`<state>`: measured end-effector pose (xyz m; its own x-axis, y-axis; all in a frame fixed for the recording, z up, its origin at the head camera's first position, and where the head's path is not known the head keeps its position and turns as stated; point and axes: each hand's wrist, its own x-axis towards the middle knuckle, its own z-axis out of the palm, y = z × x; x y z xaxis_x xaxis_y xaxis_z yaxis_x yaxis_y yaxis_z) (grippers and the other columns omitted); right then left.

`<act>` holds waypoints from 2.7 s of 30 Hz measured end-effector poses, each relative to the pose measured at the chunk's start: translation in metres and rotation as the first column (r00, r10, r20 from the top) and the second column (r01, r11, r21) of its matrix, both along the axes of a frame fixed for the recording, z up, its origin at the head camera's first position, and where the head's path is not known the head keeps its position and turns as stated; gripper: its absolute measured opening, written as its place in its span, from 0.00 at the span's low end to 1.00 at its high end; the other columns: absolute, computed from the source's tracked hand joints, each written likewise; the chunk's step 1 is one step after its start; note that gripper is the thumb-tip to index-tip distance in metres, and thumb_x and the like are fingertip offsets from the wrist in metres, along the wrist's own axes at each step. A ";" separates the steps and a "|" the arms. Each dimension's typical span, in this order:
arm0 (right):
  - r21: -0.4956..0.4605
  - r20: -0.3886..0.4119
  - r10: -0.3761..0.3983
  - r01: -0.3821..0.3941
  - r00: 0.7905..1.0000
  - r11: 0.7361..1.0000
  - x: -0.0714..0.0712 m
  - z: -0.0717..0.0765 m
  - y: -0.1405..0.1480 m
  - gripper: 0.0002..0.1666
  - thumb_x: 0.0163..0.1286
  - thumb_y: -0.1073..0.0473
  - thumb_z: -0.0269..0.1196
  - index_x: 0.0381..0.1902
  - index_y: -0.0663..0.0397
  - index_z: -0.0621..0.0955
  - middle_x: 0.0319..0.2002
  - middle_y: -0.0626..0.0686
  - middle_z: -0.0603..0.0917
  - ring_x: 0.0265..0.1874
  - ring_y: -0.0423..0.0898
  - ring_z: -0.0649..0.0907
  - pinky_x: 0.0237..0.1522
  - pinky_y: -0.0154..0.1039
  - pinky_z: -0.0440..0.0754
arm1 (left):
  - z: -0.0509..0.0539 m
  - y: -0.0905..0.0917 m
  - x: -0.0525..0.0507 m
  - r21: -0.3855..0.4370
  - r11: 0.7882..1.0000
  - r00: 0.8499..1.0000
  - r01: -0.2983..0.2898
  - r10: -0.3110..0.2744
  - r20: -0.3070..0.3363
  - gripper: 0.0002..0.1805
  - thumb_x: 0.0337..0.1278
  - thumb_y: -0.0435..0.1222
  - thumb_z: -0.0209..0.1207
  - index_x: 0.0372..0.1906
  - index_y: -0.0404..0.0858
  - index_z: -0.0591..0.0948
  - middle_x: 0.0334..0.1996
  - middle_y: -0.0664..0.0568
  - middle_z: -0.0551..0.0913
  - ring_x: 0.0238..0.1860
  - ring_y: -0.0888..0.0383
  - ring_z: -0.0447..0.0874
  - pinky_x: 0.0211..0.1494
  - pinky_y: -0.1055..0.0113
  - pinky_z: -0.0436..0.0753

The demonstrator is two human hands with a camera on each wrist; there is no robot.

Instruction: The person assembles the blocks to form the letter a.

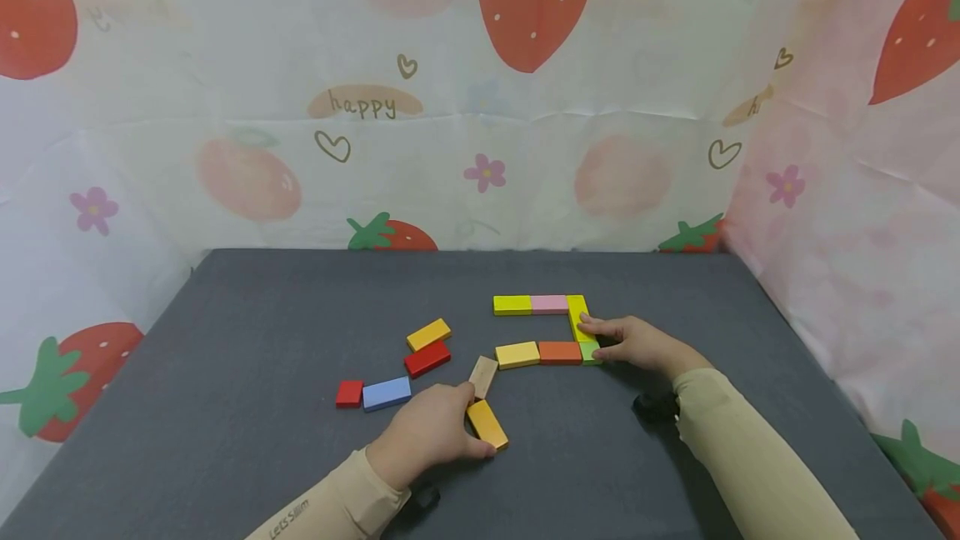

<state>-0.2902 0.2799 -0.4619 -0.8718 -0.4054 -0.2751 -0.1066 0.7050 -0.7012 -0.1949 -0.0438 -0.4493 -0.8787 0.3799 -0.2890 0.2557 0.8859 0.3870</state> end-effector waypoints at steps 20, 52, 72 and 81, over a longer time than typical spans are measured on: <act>-0.004 0.000 0.000 0.000 1.000 1.000 0.001 0.002 -0.001 0.37 0.56 0.48 0.65 0.64 0.42 0.68 0.68 0.48 0.59 0.69 0.54 0.52 0.63 0.54 0.56 | 0.000 -0.007 -0.020 0.031 0.999 0.999 -0.045 0.045 -0.030 0.47 0.22 0.65 0.68 0.50 0.36 0.76 0.39 0.48 0.78 0.40 0.54 0.75 0.44 0.58 0.77; 0.005 0.002 -0.005 0.005 1.000 1.000 0.001 0.002 -0.001 0.35 0.56 0.49 0.65 0.63 0.39 0.68 0.68 0.46 0.60 0.69 0.54 0.52 0.63 0.54 0.56 | 0.002 0.000 -0.056 0.214 0.977 0.992 -0.023 -0.006 0.130 0.23 0.49 0.38 0.63 0.53 0.43 0.73 0.25 0.52 0.75 0.24 0.57 0.72 0.28 0.67 0.71; 0.000 0.000 0.001 -0.001 1.000 1.000 0.001 0.002 -0.001 0.35 0.58 0.51 0.64 0.64 0.41 0.68 0.68 0.47 0.59 0.69 0.54 0.53 0.63 0.54 0.56 | 0.006 -0.010 -0.044 0.161 0.979 0.984 -0.122 0.098 0.149 0.18 0.42 0.47 0.67 0.33 0.41 0.75 0.23 0.52 0.77 0.24 0.57 0.75 0.29 0.65 0.73; -0.001 -0.003 0.005 -0.005 1.000 1.000 0.001 0.003 0.000 0.35 0.58 0.51 0.64 0.64 0.41 0.68 0.68 0.48 0.59 0.69 0.55 0.53 0.63 0.54 0.56 | 0.002 -0.021 -0.024 0.273 0.961 0.978 -0.038 -0.020 0.207 0.14 0.39 0.42 0.70 0.30 0.43 0.77 0.19 0.54 0.76 0.22 0.59 0.71 0.27 0.67 0.71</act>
<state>-0.2889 0.2795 -0.4593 -0.8705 -0.4103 -0.2719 -0.1128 0.7039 -0.7012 -0.2188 -0.0646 -0.4478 -0.8148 0.4624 -0.3498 0.1376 0.7403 0.6581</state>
